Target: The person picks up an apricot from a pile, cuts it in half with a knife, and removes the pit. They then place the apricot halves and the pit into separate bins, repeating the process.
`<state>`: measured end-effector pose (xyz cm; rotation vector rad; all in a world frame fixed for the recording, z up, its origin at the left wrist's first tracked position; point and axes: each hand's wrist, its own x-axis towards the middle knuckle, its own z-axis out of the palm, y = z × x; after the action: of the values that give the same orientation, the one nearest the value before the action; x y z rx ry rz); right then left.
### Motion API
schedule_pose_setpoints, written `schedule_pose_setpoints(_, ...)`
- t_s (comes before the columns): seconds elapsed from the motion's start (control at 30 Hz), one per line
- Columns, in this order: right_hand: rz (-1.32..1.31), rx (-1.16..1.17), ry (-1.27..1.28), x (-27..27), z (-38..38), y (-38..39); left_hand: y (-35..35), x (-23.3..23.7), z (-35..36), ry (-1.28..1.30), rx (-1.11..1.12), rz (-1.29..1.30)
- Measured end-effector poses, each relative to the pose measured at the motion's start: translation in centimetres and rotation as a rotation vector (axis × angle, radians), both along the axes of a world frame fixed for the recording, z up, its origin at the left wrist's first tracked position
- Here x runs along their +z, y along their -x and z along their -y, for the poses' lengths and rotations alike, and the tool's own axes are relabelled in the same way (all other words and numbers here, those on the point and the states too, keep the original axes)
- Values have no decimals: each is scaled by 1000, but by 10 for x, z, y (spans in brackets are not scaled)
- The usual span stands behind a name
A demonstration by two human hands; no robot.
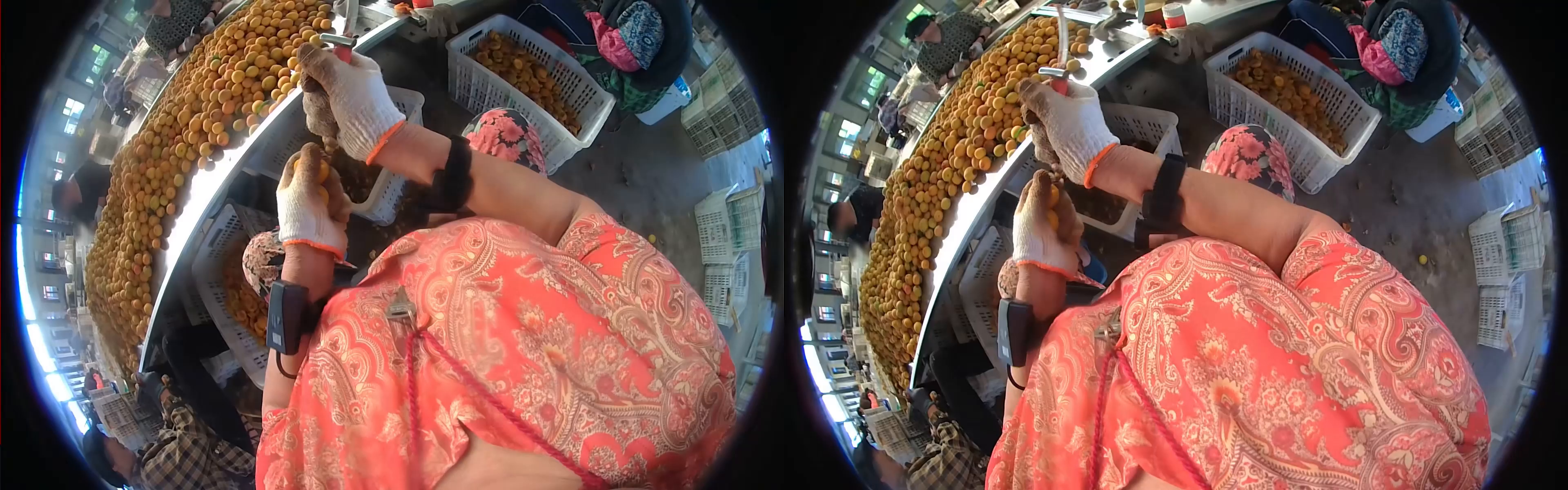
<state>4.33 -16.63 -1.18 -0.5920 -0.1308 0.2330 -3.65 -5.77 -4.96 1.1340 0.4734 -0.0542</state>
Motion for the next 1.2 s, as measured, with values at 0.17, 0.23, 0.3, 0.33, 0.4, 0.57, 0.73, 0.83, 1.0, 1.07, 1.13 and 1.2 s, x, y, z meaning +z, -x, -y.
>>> schedule_pose_setpoints(0.17,133,-170,352,-55,-7,-58,-53,-20,-37,2,286,-247)
schedule_pose_setpoints(0.23,161,-192,287,-71,-1,-70,-56,-12,-58,37,306,-156)
schedule_pose_setpoints(0.3,203,-190,300,-72,9,-68,-52,-10,-88,82,222,-58)
schedule_pose_setpoints(0.33,187,-186,351,-71,15,-66,-49,-8,-99,56,264,-55)
schedule_pose_setpoints(0.4,146,-156,292,-64,25,-68,-37,-14,-144,74,227,10)
schedule_pose_setpoints(0.57,288,-60,253,-63,31,-85,14,-24,-229,-92,446,-46)
schedule_pose_setpoints(0.73,106,-92,327,-111,27,-110,65,-37,-289,-382,662,-241)
schedule_pose_setpoints(0.83,99,-134,241,-110,27,-107,99,-42,-310,-550,642,-271)
schedule_pose_setpoints(1.0,-107,-76,74,-104,47,-93,120,-53,-373,-863,637,-501)
schedule_pose_setpoints(1.07,-132,-60,67,-108,50,-90,111,-57,-427,-1402,452,-694)
schedule_pose_setpoints(1.13,-234,-93,83,-107,50,-87,74,-20,-392,-1576,357,-689)
schedule_pose_setpoints(1.2,-261,-81,114,-105,53,-83,25,-4,-363,-1527,415,-212)
